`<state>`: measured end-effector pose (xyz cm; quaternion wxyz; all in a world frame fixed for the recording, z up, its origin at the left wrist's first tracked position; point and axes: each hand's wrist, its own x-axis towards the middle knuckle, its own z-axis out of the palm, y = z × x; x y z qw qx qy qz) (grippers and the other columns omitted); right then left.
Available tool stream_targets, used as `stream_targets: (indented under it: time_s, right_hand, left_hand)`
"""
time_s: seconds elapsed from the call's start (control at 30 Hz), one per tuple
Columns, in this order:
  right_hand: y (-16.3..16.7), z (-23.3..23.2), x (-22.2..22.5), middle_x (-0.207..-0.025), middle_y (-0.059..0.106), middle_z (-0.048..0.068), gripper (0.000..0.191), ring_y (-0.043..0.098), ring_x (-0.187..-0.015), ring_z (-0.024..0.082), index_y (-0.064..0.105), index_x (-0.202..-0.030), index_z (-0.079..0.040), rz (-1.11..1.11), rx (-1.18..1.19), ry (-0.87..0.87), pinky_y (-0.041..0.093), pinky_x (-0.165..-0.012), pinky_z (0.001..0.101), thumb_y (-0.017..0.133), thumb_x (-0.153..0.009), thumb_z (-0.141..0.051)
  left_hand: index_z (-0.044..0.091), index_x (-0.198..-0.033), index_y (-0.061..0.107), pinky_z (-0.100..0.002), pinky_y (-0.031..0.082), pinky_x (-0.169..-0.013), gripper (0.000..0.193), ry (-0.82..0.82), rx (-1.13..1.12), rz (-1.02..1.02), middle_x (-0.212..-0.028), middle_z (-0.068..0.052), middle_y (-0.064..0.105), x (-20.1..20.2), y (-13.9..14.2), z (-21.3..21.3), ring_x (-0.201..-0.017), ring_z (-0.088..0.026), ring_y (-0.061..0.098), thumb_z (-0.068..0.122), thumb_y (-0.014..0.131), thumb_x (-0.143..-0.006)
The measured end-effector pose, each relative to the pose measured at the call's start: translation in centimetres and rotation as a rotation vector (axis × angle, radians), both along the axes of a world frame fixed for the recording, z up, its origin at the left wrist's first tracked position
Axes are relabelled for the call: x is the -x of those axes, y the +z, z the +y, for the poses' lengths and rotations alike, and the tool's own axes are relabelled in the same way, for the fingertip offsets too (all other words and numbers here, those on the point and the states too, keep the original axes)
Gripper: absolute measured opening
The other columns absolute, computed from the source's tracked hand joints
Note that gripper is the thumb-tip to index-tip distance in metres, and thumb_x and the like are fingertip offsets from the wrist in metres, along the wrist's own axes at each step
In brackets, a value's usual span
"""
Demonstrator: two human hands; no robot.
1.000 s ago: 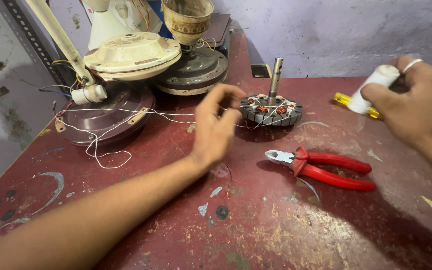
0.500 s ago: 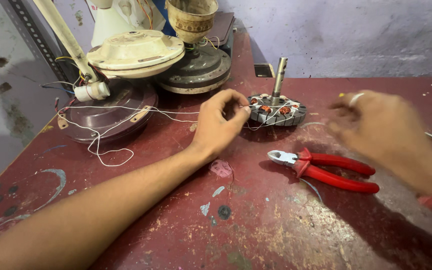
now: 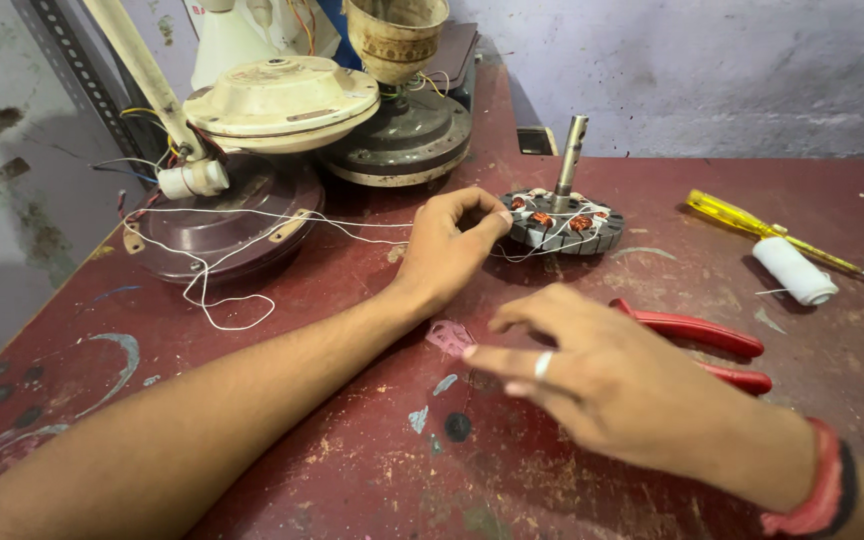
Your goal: The person ties white thread around copper windings on a motor stator, secures the knot, and trims excess thread with pliers. They repeat the process on another winding, pulling thread from a spool and cutting it as needed.
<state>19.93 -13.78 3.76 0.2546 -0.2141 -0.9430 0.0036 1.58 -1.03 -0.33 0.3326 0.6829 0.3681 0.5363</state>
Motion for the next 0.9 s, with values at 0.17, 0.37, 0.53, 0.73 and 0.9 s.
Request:
stream_targets:
  time_s: [0.17,0.37,0.53,0.73,0.9]
  right_hand:
    - [-0.8,0.4,1.5,-0.119,0.062,0.012,0.024,0.06,-0.108,0.031,0.075,-0.112,-0.012,-0.007,0.115,0.061,0.051,-0.087,0.0406,0.071,-0.089,-0.015]
    - [-1.5,1.3,0.8,-0.095,0.07,0.006,0.009,0.068,-0.088,0.023,0.072,-0.097,-0.005,0.176,0.27,-0.134,0.057,-0.075,0.036,0.07,-0.089,-0.01]
    - [-0.9,3.6,-2.4,-0.084,0.076,0.01,0.016,0.067,-0.067,0.016,0.073,-0.103,0.0,0.834,0.856,-0.307,0.057,-0.056,0.0334,0.067,-0.092,-0.01]
    - [-1.9,4.6,-4.6,-0.094,0.074,0.007,0.016,0.063,-0.07,0.011,0.07,-0.106,-0.001,1.134,1.094,-0.314,0.053,-0.059,0.0267,0.067,-0.094,-0.011]
    - [-2.2,4.4,-5.0,-0.09,0.073,0.007,0.017,0.058,-0.064,0.011,0.072,-0.106,0.0,1.13,1.159,-0.297,0.052,-0.057,0.0275,0.069,-0.093,-0.011]
  left_hand:
    - [-0.001,-0.091,0.073,-0.026,0.046,-0.06,0.019,0.003,-0.006,-0.004,-0.071,0.0,0.065,-0.1,-0.1,0.1,-0.067,-0.006,0.054,0.017,0.068,-0.09]
    - [-0.001,-0.095,0.073,-0.025,0.049,-0.067,0.018,-0.063,-0.104,-0.023,-0.08,0.0,0.069,0.3,0.1,-0.4,-0.074,-0.006,0.059,0.015,0.065,-0.092]
    - [0.001,-0.105,0.07,-0.026,0.053,-0.076,0.019,-0.231,-0.174,-0.077,-0.089,0.0,0.07,-0.2,0.3,-2.7,-0.083,-0.007,0.062,0.013,0.059,-0.095]
    - [0.003,-0.101,0.072,-0.025,0.047,-0.055,0.018,-0.252,-0.192,0.19,-0.076,-0.001,0.068,-1.3,1.1,-5.4,-0.062,-0.005,0.056,0.017,0.07,-0.091]
    - [0.004,-0.095,0.076,-0.024,0.044,-0.051,0.022,-0.272,-0.205,0.205,-0.07,0.0,0.069,-1.5,1.4,-5.7,-0.057,-0.003,0.054,0.025,0.074,-0.093]
